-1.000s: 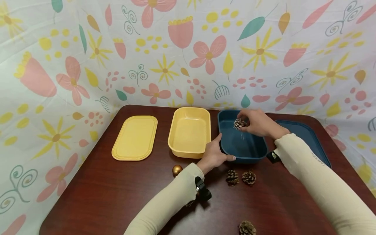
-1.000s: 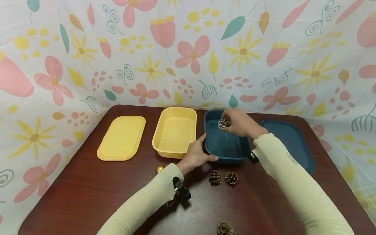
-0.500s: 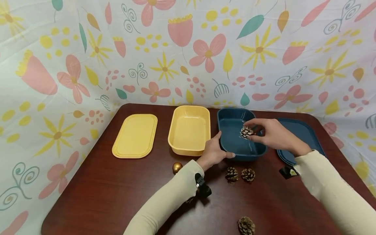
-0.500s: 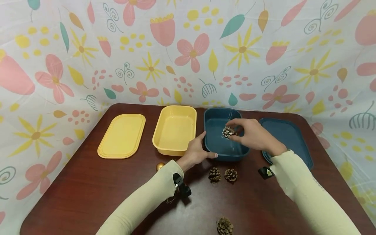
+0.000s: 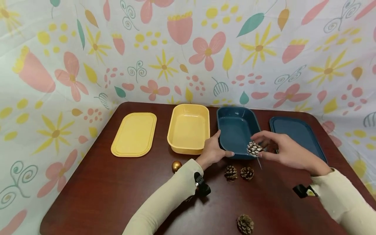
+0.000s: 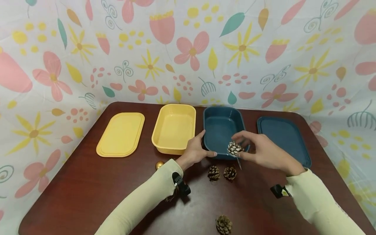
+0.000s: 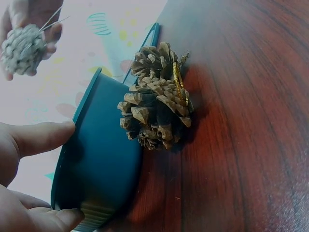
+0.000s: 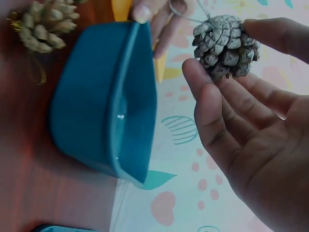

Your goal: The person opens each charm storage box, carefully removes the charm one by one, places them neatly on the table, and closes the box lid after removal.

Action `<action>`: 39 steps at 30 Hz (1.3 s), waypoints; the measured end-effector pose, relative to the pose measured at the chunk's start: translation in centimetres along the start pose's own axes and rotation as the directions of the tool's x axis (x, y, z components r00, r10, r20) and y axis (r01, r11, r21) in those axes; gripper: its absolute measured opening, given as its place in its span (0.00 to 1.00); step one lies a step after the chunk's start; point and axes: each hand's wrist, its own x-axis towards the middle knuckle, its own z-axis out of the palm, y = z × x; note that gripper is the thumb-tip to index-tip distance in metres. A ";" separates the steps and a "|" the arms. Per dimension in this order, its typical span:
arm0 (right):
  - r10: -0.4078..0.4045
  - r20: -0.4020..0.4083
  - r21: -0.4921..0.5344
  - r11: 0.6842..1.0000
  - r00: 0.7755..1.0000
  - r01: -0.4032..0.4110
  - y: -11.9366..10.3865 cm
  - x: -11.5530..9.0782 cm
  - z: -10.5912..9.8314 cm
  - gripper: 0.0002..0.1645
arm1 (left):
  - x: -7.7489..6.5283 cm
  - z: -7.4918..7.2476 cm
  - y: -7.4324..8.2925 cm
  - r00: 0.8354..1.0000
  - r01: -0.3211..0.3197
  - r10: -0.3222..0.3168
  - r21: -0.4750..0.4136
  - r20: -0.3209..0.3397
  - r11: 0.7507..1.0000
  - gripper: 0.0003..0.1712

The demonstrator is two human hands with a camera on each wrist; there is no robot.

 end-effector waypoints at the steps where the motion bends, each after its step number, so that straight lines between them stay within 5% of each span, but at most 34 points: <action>1: 0.001 0.011 0.023 1.000 1.000 -0.001 0.0 -0.4 0.2 0.25 | -0.1 0.1 -0.1 1.000 0.000 0.000 -0.004 0.003 1.000 0.61; 11: -0.058 0.146 0.261 0.965 0.988 0.018 0.6 -3.5 1.9 0.23 | -0.2 0.5 0.0 1.000 -0.008 0.008 -0.005 0.006 1.000 0.62; 39: -0.086 0.285 0.392 0.919 0.955 -0.035 2.3 -6.6 6.5 0.20 | -0.3 0.3 0.0 1.000 -0.010 0.010 -0.007 0.006 1.000 0.61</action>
